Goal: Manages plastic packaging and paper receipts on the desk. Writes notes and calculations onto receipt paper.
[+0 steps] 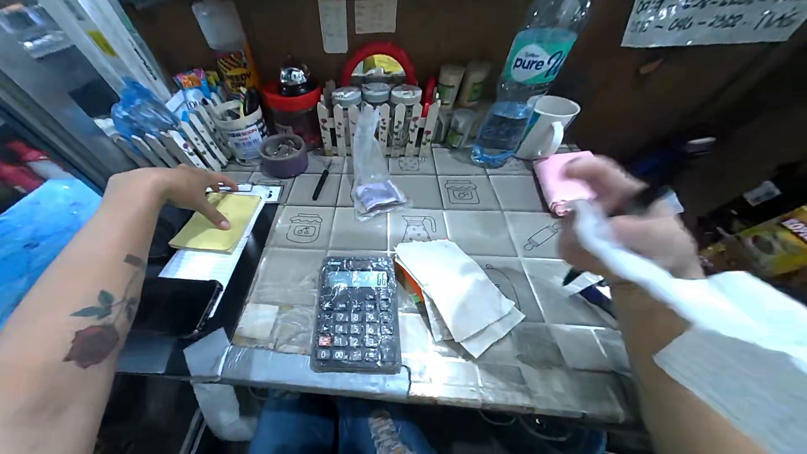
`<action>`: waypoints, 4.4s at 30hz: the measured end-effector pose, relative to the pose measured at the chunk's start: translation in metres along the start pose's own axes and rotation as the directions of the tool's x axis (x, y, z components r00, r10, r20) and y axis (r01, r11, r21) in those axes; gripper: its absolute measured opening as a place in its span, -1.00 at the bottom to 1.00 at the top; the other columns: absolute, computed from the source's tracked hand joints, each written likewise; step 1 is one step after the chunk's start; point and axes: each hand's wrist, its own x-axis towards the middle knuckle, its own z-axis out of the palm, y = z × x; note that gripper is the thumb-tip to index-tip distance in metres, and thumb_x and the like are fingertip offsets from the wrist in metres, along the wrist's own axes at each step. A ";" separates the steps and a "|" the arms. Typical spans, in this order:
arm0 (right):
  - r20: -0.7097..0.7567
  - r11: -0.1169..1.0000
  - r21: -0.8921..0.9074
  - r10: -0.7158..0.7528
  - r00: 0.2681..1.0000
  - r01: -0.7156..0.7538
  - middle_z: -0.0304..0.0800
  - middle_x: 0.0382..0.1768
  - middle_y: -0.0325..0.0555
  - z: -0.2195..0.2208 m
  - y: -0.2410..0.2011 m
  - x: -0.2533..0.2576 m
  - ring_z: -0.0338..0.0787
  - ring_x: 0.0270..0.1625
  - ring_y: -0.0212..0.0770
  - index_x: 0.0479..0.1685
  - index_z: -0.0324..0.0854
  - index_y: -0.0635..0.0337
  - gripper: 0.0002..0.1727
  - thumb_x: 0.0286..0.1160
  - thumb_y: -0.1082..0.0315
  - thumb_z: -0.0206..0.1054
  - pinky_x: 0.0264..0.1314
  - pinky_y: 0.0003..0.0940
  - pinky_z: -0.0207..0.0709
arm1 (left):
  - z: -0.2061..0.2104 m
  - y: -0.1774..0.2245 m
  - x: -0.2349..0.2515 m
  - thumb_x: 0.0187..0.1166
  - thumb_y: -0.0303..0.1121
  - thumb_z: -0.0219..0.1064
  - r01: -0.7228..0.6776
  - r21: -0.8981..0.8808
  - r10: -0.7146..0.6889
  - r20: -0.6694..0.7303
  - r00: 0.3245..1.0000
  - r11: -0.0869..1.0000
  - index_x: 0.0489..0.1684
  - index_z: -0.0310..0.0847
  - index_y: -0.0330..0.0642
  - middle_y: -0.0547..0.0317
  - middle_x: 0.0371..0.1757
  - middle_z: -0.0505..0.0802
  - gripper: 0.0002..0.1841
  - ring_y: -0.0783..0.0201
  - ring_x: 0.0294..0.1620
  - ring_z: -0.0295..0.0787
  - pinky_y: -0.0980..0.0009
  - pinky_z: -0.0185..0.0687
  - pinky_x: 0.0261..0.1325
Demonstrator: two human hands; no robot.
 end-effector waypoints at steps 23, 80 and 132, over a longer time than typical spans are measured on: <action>-0.059 0.586 -0.685 0.548 0.834 -0.434 0.67 -0.44 -0.16 0.024 0.062 0.049 0.60 -0.42 -0.26 0.22 0.70 0.12 -0.49 0.33 0.10 0.65 -0.28 -0.19 0.53 | -0.001 0.001 -0.018 0.42 -0.37 0.60 -0.074 -0.188 0.043 -0.163 0.986 0.979 -0.05 0.64 -0.35 -0.18 -0.22 0.82 -0.69 -0.16 -0.10 0.78 -0.29 0.60 0.11; -0.203 0.968 0.103 0.244 0.948 -0.227 0.93 -0.26 -0.29 0.023 -0.006 0.023 0.89 -0.30 -0.46 -0.01 0.79 -0.06 -0.82 0.55 0.15 0.40 -0.24 -0.49 0.83 | 0.063 0.226 -0.047 0.16 0.03 0.74 -0.541 -0.296 0.555 -0.042 0.830 0.787 0.37 0.68 0.02 0.11 0.01 0.83 -0.29 0.08 0.09 0.73 -0.27 0.48 0.29; 0.057 0.950 -0.185 0.265 0.963 -0.251 0.79 -0.28 -0.24 0.122 0.044 0.072 0.73 -0.34 -0.41 -0.04 0.61 0.15 -0.65 0.81 0.23 -0.10 -0.42 -0.54 0.57 | 0.189 0.377 -0.174 0.32 0.67 -0.10 -0.454 -0.060 0.360 -0.523 0.773 0.889 0.73 0.39 -0.06 -0.39 0.72 0.40 0.12 -0.39 0.76 0.21 -0.30 0.16 0.68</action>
